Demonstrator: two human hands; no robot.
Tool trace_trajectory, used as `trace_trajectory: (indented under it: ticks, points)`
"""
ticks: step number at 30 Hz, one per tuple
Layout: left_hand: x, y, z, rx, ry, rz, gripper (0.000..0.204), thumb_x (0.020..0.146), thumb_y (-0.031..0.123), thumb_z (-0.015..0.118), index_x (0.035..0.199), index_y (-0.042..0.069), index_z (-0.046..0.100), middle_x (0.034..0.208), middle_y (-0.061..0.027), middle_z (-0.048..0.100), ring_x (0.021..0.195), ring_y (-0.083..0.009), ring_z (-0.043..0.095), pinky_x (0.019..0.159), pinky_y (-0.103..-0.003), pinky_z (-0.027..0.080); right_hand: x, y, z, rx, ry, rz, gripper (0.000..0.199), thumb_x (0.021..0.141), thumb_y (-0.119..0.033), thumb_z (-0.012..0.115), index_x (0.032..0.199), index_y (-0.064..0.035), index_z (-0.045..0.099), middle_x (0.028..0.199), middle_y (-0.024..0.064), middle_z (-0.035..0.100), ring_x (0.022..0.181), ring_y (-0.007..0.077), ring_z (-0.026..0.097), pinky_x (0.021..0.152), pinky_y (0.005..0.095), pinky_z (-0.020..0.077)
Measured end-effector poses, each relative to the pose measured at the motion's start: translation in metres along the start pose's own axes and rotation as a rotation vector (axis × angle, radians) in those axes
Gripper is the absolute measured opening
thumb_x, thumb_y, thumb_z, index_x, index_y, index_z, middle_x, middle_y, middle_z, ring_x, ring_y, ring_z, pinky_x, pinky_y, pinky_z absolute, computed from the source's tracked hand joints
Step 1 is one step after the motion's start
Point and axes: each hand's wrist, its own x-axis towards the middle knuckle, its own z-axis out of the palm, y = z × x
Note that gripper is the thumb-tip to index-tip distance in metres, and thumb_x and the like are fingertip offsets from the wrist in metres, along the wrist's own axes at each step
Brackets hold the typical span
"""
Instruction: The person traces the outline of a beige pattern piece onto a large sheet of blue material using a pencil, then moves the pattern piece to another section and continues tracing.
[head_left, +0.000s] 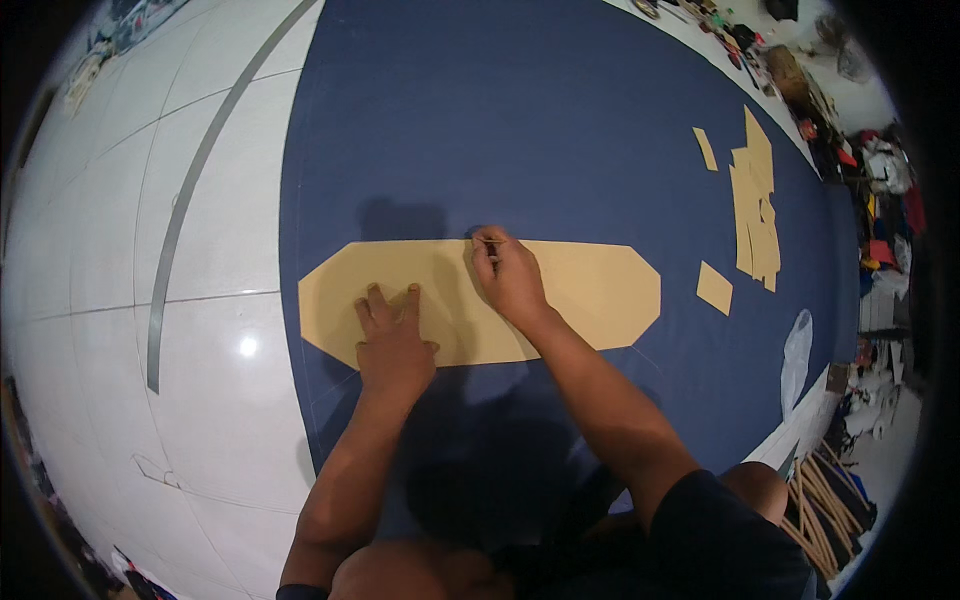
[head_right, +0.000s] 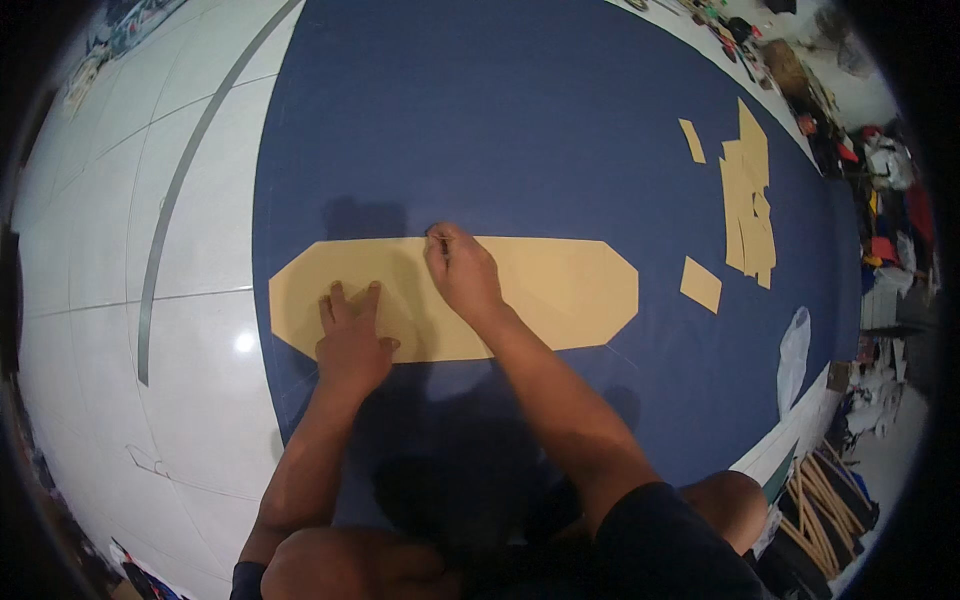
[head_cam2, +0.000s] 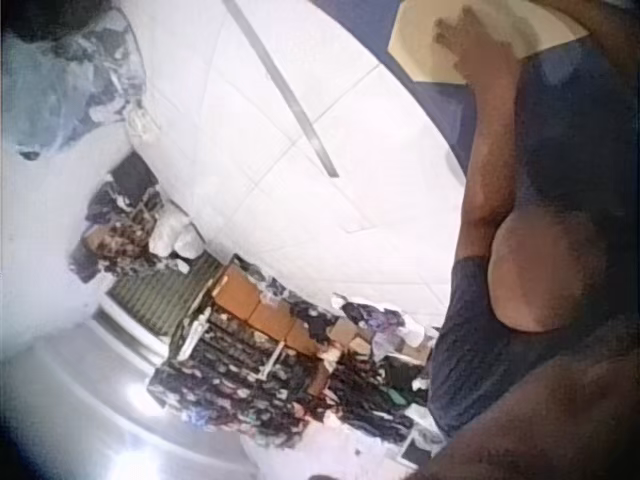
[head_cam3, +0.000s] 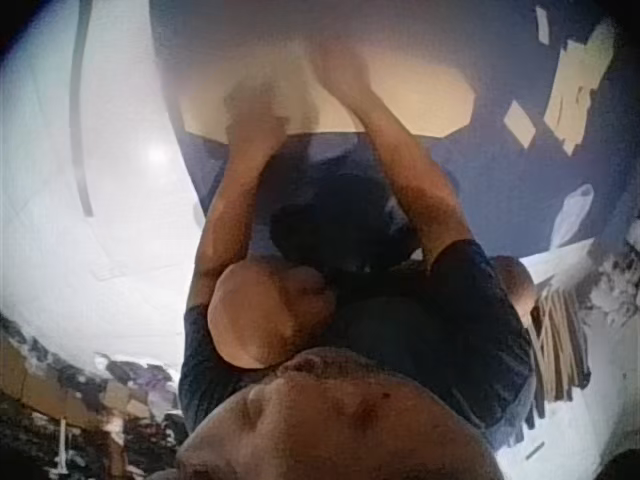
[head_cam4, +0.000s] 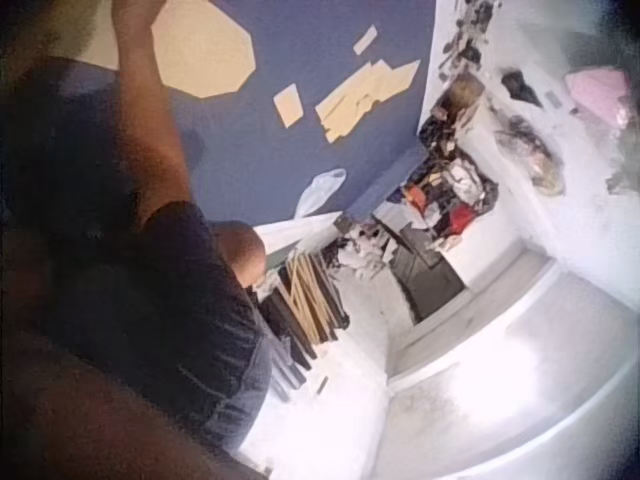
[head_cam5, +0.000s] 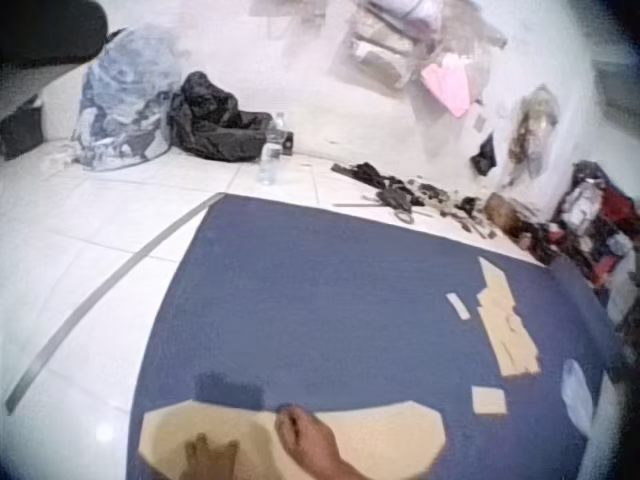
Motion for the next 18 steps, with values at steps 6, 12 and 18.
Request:
trace_trajectory:
  ticks: [6,12,18]
  points:
    - [-0.002,0.011,-0.002,-0.007,-0.001,0.013,0.086,0.085,0.031,0.079,0.158,0.022,0.035,0.162,-0.0292,0.018,0.148,-0.0527,0.023,0.098,-0.058,0.053,-0.013,0.043,-0.054,0.040,0.160,0.103,0.020,0.098,-0.016,0.060,0.111,-0.0013,0.065,0.101,0.0203,0.072,0.092,0.0348,0.073,0.080,0.0423,0.0585]
    - [-0.002,0.008,-0.002,0.014,0.024,0.013,0.089,0.082,0.029,0.082,0.157,0.022,0.035,0.160,-0.0277,0.022,0.147,-0.0521,0.027,0.101,-0.060,0.051,-0.020,0.068,-0.085,0.030,0.215,0.216,0.021,0.098,-0.017,0.060,0.109,-0.0003,0.065,0.100,0.0210,0.072,0.090,0.0348,0.073,0.080,0.0420,0.0586]
    - [0.001,0.010,-0.008,0.084,0.002,0.044,0.090,0.083,0.030,0.081,0.158,0.021,0.034,0.158,-0.0308,0.025,0.145,-0.0540,0.027,0.097,-0.057,0.054,-0.021,0.079,-0.094,0.007,0.251,0.182,0.022,0.102,-0.020,0.057,0.112,-0.0009,0.062,0.095,0.0154,0.073,0.087,0.0263,0.074,0.077,0.0376,0.0573]
